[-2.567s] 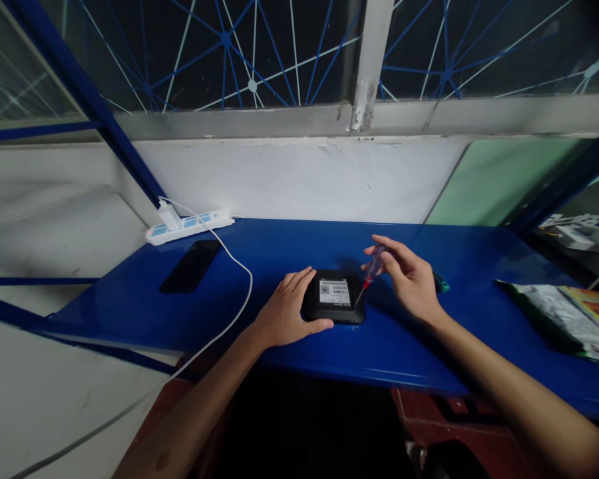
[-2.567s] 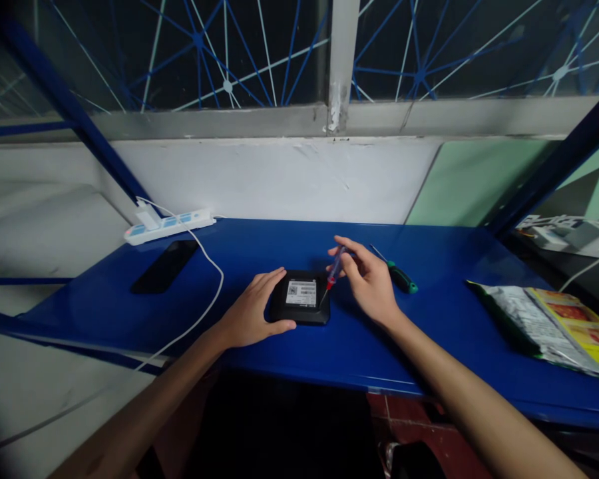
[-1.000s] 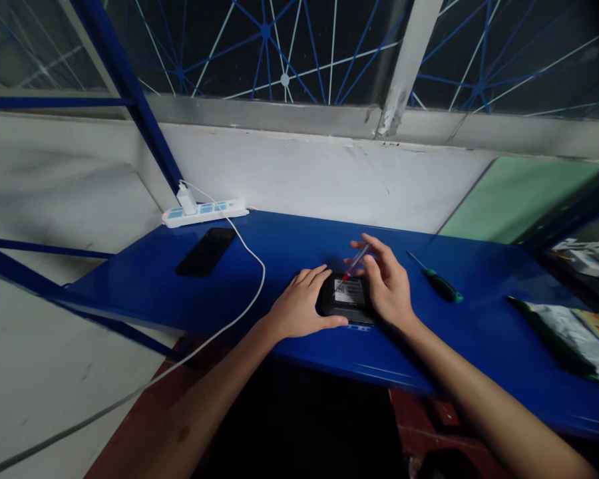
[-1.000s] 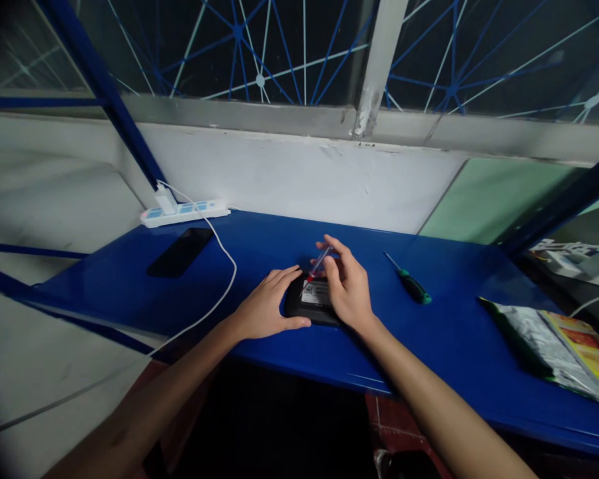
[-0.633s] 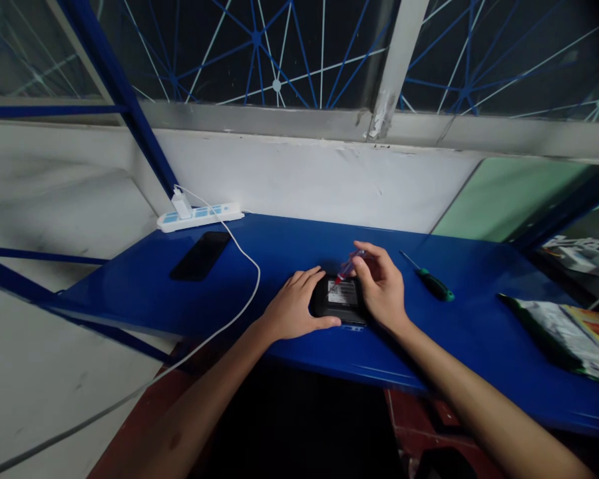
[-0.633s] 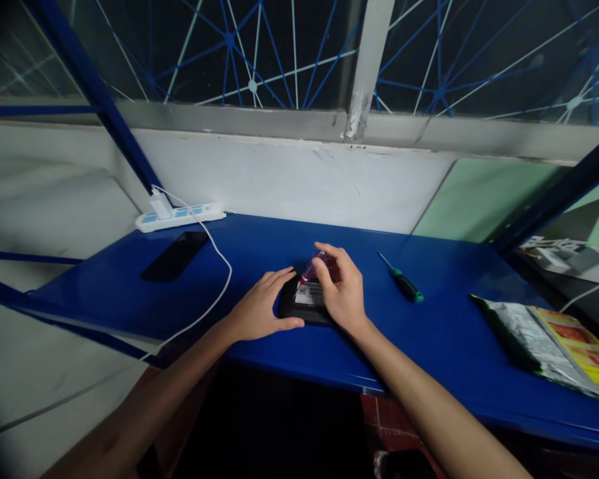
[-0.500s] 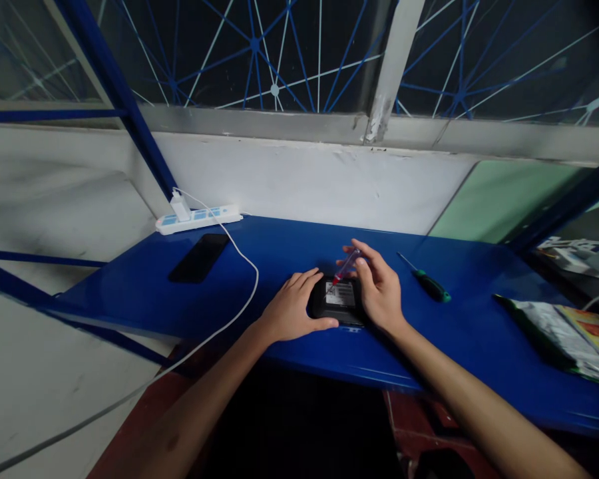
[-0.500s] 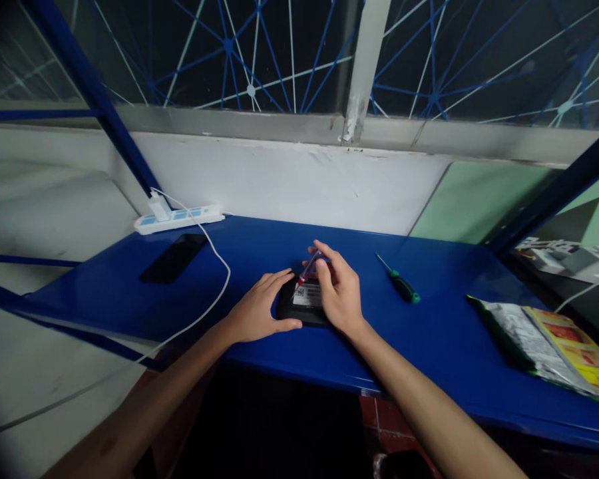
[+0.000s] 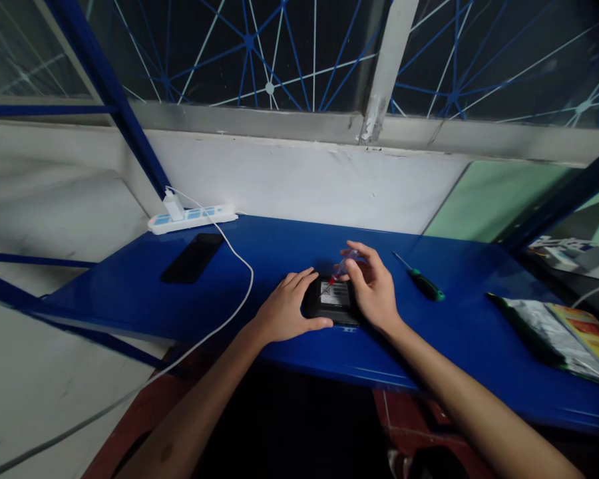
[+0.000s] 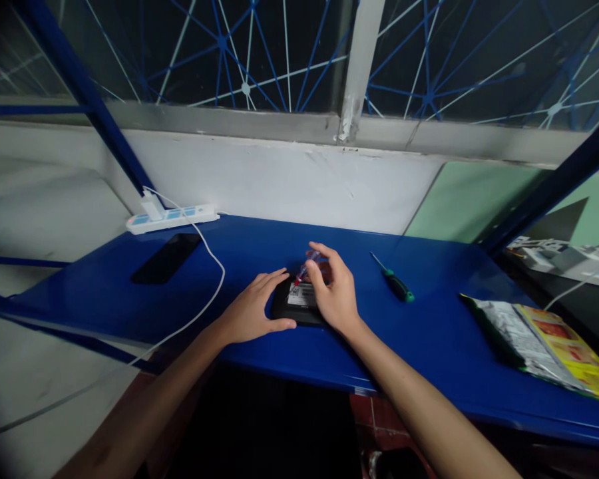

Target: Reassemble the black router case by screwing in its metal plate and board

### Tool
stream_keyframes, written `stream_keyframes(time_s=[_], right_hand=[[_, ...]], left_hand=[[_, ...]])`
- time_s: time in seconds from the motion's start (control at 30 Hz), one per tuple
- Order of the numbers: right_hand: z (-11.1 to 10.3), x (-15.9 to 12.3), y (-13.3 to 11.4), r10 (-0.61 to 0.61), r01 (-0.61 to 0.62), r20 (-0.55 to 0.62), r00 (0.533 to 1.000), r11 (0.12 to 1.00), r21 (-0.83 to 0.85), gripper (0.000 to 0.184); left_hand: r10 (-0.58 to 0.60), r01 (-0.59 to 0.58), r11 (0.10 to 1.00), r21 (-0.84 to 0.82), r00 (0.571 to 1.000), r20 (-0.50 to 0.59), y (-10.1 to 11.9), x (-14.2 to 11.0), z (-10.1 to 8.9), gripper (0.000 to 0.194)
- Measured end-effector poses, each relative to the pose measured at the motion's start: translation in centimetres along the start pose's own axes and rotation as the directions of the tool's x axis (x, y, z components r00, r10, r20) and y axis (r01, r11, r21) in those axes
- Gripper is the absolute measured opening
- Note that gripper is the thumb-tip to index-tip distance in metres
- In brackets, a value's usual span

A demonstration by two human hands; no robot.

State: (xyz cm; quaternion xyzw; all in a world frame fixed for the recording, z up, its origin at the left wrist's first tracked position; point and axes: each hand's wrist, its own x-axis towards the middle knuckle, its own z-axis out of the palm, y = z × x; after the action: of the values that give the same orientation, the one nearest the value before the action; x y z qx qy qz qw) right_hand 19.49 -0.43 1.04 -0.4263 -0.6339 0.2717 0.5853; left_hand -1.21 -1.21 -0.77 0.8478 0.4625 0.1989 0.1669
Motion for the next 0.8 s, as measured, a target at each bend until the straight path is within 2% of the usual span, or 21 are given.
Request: stream_keyframes(time_s=[0.33, 0.6, 0.7, 0.8], right_hand=[[-0.19, 0.08, -0.46, 0.036, -0.038, 0.023, 0.999, 0.995, 0.089, 0.038], [-0.14, 0.19, -0.08, -0.024, 0.023, -0.054, 0.998, 1.000, -0.007, 0.033], [-0.21, 0.03, -0.01, -0.006, 0.005, -0.026, 1.000, 1.000, -0.031, 0.030], [-0.28, -0.13, -0.17, 0.002, -0.003, 0.015, 1.000, 0.999, 0.044, 0.035]], left_hand=[[-0.030, 0.030, 1.000, -0.008, 0.999, 0.014, 0.07, -0.17, -0.01, 0.095], [-0.019, 0.019, 1.000, -0.013, 1.000, 0.000, -0.02, -0.22, 0.06, 0.094], [-0.012, 0.012, 1.000, -0.011, 1.000, -0.011, 0.15, -0.21, 0.01, 0.093], [-0.018, 0.018, 1.000, -0.007, 1.000, -0.007, 0.22, -0.24, 0.00, 0.093]])
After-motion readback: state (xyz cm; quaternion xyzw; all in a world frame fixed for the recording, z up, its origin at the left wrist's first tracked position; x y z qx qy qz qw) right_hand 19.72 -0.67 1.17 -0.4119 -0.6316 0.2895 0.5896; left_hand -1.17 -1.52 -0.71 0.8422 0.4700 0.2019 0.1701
